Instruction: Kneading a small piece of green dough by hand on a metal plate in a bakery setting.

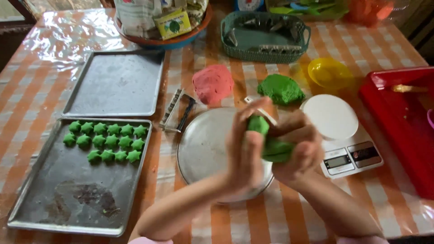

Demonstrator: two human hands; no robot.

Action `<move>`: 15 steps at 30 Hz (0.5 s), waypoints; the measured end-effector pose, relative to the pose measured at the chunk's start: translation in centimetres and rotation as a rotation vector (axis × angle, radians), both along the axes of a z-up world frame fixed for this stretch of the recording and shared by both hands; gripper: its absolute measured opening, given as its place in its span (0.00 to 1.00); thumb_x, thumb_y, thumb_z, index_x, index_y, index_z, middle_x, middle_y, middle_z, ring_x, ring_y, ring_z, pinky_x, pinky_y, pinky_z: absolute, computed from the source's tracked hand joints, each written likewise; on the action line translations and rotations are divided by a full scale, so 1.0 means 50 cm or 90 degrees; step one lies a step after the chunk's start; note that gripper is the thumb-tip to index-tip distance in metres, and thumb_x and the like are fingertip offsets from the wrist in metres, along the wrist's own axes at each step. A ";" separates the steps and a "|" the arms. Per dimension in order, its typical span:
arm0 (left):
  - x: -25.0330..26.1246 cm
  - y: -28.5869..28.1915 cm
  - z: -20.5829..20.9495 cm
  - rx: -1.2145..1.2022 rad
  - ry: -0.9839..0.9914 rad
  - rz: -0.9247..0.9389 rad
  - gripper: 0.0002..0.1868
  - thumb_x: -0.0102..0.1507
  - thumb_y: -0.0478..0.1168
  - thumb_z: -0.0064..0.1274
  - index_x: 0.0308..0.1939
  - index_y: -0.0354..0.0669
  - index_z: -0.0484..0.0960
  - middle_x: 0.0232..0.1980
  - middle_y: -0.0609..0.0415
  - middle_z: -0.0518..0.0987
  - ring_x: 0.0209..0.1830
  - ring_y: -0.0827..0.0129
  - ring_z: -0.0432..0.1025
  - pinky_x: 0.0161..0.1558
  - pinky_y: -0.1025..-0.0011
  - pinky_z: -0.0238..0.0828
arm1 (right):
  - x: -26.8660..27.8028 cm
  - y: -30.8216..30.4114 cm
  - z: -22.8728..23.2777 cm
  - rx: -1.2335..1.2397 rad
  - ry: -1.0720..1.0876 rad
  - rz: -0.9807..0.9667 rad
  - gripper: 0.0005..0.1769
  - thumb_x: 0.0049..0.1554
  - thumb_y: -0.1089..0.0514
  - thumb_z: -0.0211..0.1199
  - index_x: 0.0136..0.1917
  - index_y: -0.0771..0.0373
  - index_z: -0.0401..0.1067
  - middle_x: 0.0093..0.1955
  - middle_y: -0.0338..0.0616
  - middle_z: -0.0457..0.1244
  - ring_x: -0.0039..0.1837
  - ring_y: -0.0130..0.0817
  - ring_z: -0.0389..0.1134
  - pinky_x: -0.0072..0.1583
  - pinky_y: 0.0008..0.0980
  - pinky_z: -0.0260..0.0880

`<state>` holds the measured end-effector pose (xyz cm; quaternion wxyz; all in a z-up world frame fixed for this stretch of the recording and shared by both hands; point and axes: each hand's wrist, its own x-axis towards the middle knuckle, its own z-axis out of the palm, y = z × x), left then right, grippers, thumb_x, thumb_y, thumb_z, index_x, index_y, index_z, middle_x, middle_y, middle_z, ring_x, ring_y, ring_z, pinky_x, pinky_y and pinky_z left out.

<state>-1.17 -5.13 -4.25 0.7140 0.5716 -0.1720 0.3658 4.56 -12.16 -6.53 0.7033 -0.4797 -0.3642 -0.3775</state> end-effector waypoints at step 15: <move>0.059 0.106 0.054 0.147 0.245 -0.021 0.22 0.71 0.57 0.31 0.23 0.57 0.59 0.22 0.71 0.57 0.21 0.84 0.53 0.24 0.76 0.44 | 0.046 -0.018 0.033 -0.316 0.148 -0.030 0.25 0.74 0.51 0.36 0.41 0.63 0.63 0.37 0.42 0.58 0.38 0.31 0.56 0.43 0.35 0.55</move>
